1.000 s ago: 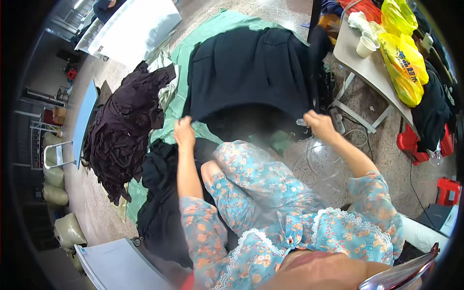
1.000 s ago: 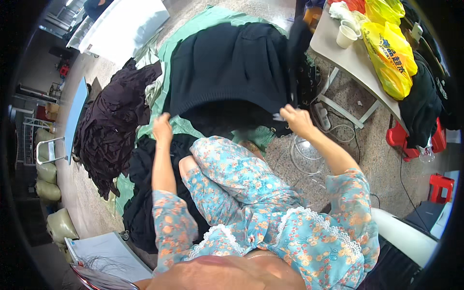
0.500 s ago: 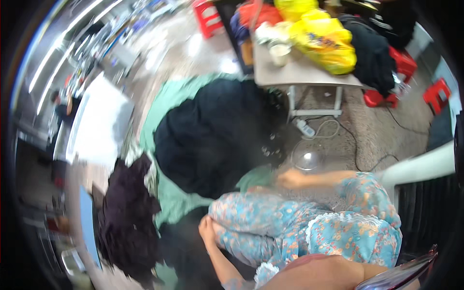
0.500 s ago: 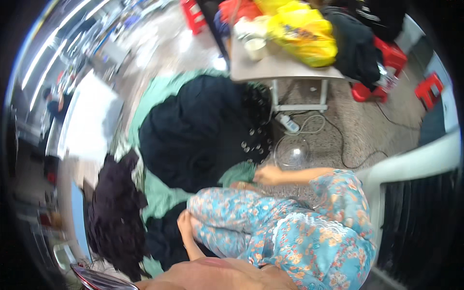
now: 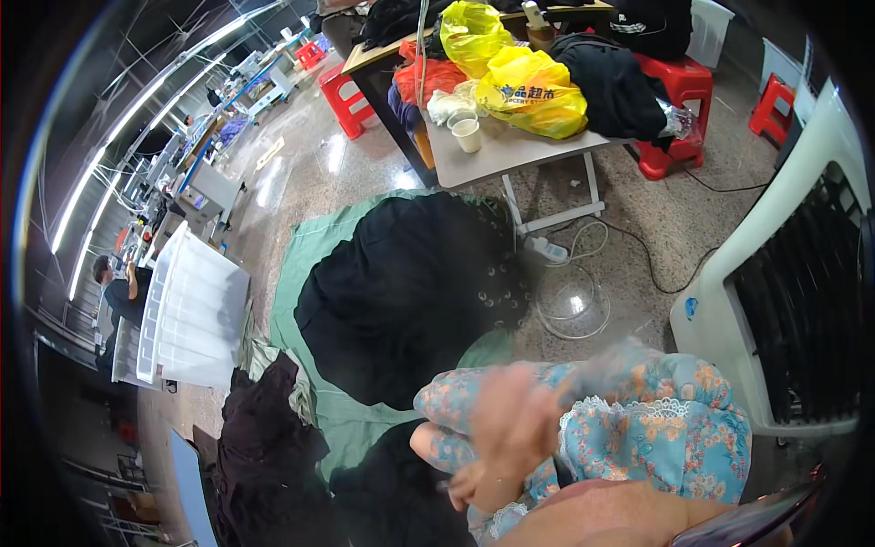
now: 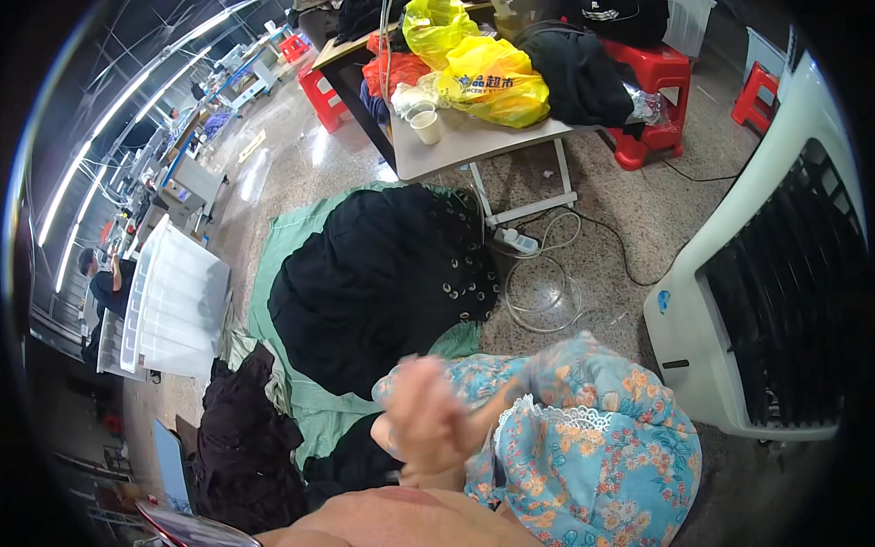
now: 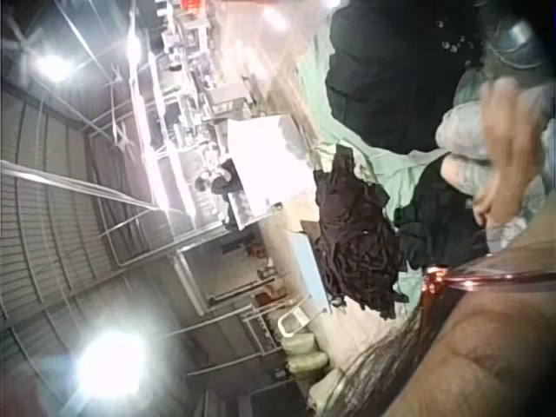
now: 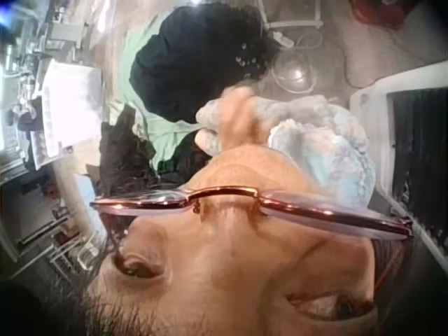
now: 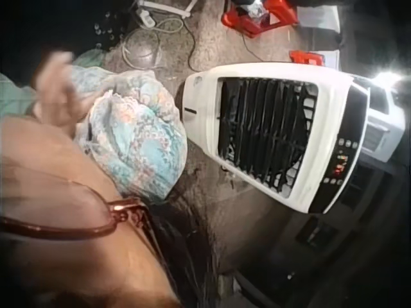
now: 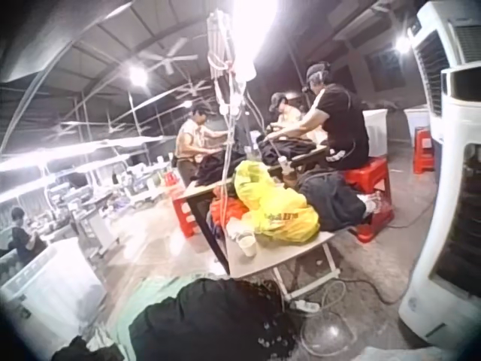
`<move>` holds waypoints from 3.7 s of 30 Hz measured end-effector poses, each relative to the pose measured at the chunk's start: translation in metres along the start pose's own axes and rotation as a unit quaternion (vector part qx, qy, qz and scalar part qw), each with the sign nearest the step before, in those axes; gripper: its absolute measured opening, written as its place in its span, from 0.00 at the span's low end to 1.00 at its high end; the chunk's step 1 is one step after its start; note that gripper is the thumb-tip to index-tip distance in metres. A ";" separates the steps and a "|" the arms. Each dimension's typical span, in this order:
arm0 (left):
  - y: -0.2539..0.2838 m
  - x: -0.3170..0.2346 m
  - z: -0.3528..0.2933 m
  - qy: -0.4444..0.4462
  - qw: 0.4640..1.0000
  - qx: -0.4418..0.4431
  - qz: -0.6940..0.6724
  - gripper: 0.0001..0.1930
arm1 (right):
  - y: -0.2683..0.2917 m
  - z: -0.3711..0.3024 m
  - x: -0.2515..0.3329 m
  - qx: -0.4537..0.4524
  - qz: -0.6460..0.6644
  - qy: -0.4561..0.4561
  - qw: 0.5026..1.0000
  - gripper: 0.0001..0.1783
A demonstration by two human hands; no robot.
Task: The person picks up black garments from a pile and trims loose threads around the buttons and seams using thread snips.
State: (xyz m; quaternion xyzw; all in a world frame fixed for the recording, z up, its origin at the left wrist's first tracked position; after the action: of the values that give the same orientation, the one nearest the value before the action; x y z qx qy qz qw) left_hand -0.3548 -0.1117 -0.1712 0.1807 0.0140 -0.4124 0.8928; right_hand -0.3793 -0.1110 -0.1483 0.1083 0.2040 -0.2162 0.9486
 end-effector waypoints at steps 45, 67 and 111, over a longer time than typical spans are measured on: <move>0.017 -0.127 -0.166 0.493 0.758 -0.101 0.416 0.05 | -0.158 -0.210 0.150 0.720 0.680 -0.006 -0.137 0.16; 0.090 0.089 -0.509 0.774 0.550 0.071 0.305 0.40 | -0.161 -0.219 0.099 0.479 0.722 0.005 0.499 0.14; -0.097 -0.085 -0.074 0.294 0.947 0.052 -0.121 0.13 | 0.086 -0.162 0.044 0.445 0.772 0.249 -0.379 0.33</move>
State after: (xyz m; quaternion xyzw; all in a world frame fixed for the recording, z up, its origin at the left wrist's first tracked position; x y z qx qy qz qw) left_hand -0.4736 -0.0821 -0.2561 0.3367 0.2759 -0.4464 0.7818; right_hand -0.3593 -0.0029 -0.3021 -0.5922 0.0205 -0.7510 0.2914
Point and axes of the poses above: each hand's wrist, its own z-axis towards the middle knuckle, its own y-axis out of the back of the hand, x = y × z, the point moved 5 cm from there along z, towards the middle knuckle, and after that the axes turned 6 degrees about -y, right-handed, at the moved point
